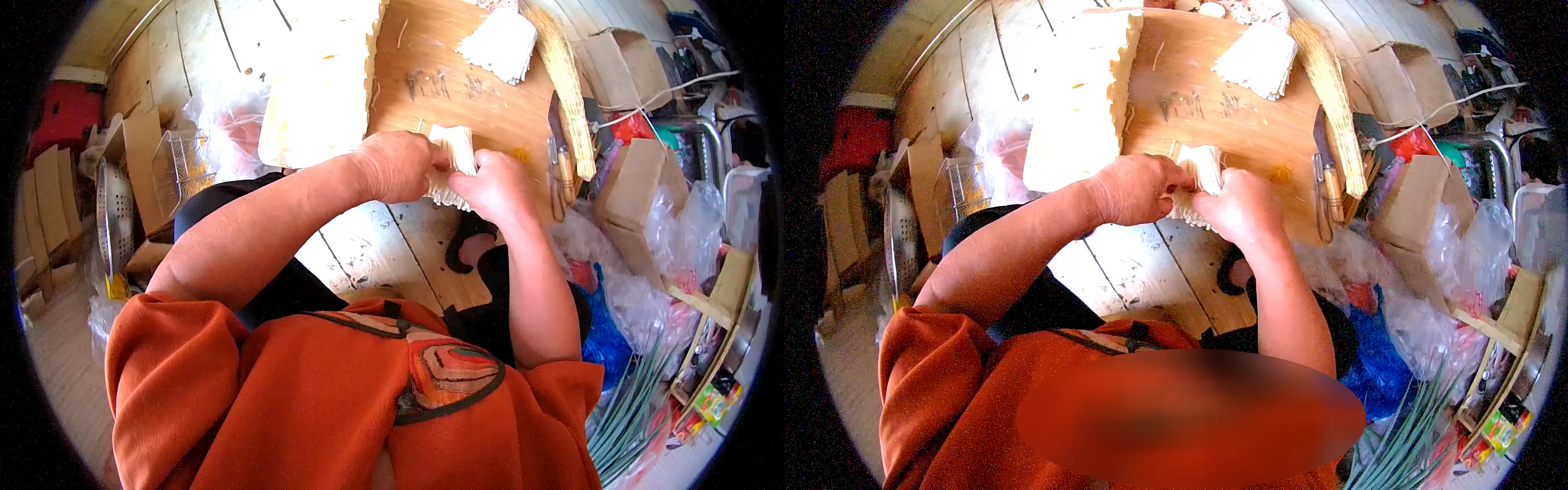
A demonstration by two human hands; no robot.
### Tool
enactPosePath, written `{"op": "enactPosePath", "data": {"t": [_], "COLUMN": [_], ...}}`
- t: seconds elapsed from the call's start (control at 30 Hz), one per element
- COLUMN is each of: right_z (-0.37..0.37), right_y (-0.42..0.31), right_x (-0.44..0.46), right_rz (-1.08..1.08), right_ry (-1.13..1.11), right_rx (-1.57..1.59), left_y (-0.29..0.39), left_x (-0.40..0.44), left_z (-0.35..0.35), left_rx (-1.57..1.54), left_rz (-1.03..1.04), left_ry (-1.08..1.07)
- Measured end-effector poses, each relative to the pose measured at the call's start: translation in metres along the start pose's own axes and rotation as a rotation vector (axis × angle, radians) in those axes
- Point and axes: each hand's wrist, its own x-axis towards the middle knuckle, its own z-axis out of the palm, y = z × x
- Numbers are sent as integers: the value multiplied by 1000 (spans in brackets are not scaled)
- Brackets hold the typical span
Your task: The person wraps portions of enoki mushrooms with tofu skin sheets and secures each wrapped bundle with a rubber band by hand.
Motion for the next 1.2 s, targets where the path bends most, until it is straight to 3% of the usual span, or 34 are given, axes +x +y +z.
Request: {"op": "enactPosePath", "data": {"t": [0.1, 0.17, 0.2, 0.27, 0.4, 0.47, 0.5, 0.53, 0.6, 0.63, 0.67, 0.8, 0.87, 0.93, 1.0, 1.13, 1.2], "right_z": [1, 13, 14, 13, 12, 10, 8, 6, 1, 1, 2, 4, 5, -3, -13, -34, -29], "right_y": [-6, 8, 13, 18, 24, 22, 19, 14, 1, -2, -10, -21, -12, 0, 5, -11, -16], "right_x": [4, 11, 12, 13, 13, 8, 5, 1, -7, -9, -13, -19, -17, -14, -15, -26, -27], "right_rz": [69, 67, 65, 12, -37, -56, -75, -78, -186, -210, -262, -263, -266, -258, -279, -291, -344], "right_ry": [-95, -172, -176, -310, -311, -271, -233, -233, -172, -158, -91, 115, -64, -106, 107, 104, 103], "right_rx": [110, 576, 571, 1028, 1206, 1239, 1275, 1273, 1121, 1043, 1028, 718, 833, 749, 560, 941, 963], "left_y": [-9, -15, -18, -24, -26, -19, -21, -19, -10, -9, -5, 13, 7, 0, -6, 2, 6], "left_x": [-1, -2, -1, -2, -1, -6, -6, -5, -3, -3, -4, -17, -10, -8, -9, -13, -16], "left_z": [2, 3, 2, 0, -17, -32, -30, -25, -14, -13, -7, -5, 7, 9, 8, 10, 11], "left_rx": [14, 8, 12, 12, -53, -503, -721, -722, -945, -1070, -1126, -1006, -1268, -1234, -875, -762, -640], "left_rz": [-48, -79, -102, -127, -172, -352, -228, -228, -33, 148, 179, 12, 110, 93, 175, 253, 307], "left_ry": [-16, -14, -7, 6, 4, 164, 298, 302, 432, 262, 152, 216, 218, 260, 399, 371, 379]}}
